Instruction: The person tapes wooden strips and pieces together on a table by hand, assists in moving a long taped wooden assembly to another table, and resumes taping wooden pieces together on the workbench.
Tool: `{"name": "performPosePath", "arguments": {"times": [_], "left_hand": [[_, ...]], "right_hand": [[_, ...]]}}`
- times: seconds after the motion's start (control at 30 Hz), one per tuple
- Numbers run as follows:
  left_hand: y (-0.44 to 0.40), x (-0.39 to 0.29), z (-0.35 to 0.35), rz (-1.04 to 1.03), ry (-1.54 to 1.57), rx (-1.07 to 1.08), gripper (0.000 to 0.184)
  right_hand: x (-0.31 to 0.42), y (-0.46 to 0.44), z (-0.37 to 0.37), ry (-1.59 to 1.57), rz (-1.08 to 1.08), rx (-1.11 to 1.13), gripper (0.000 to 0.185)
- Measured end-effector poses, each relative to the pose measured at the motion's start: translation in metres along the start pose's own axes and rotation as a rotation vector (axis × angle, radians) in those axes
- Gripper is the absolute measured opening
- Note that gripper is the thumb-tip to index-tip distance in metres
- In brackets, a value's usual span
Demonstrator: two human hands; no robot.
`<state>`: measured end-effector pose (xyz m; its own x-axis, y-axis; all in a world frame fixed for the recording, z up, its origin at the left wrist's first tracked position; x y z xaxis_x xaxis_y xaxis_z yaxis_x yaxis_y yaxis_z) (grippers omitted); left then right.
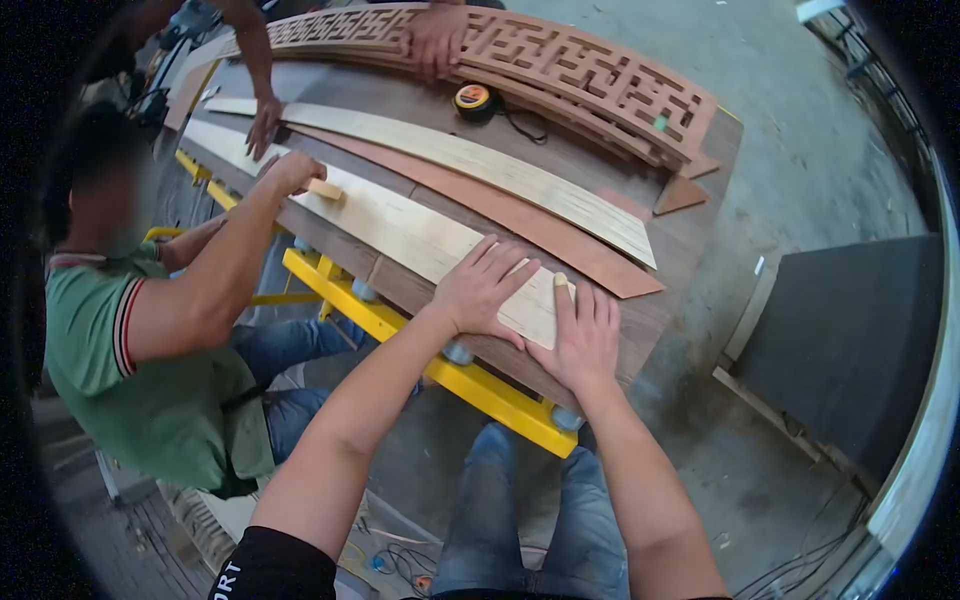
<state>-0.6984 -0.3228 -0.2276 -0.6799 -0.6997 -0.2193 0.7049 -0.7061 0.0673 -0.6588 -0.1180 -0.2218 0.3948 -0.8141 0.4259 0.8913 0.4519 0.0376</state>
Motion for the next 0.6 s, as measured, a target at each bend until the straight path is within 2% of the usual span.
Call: {"name": "performPosePath", "arguments": {"times": [0.23,0.3,0.33,0.37,0.43,0.5,0.6], "left_hand": [[0.006,-0.01,0.004,0.051,0.056,0.023,0.116],[0.017,-0.023,0.001,0.174,0.096,-0.037,0.112],[0.028,-0.035,0.001,0.269,0.152,-0.085,0.097],[0.04,-0.054,-0.006,0.279,0.142,-0.093,0.097],[0.066,-0.094,-0.021,0.576,0.281,-0.384,0.079],[0.09,-0.143,-0.035,0.766,0.353,-0.45,0.065],[0.125,-0.198,-0.06,0.856,0.411,-0.438,0.06]], "right_hand": [[-0.001,0.002,-0.001,0.002,-0.011,-0.018,0.093],[-0.001,0.002,-0.001,-0.009,-0.007,-0.011,0.094],[-0.001,0.002,-0.002,-0.022,-0.023,0.001,0.095],[-0.001,0.003,-0.002,-0.023,-0.009,-0.005,0.095],[-0.002,0.003,-0.003,-0.013,-0.044,0.04,0.098],[-0.002,0.003,-0.001,-0.018,-0.037,0.031,0.099],[-0.001,0.003,0.0,-0.023,-0.038,0.031,0.1]]}}
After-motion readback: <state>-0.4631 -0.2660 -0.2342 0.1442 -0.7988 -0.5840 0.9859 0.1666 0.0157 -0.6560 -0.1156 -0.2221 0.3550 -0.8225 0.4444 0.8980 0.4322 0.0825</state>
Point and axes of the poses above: each hand's wrist, its own y-axis away from the middle knuckle, its own z-axis out of the back of the hand, x = y × z, the point moved 2 cm from there along -y, towards the middle knuckle, and after that the axes turned 12 degrees about x, right-handed, at the moved point
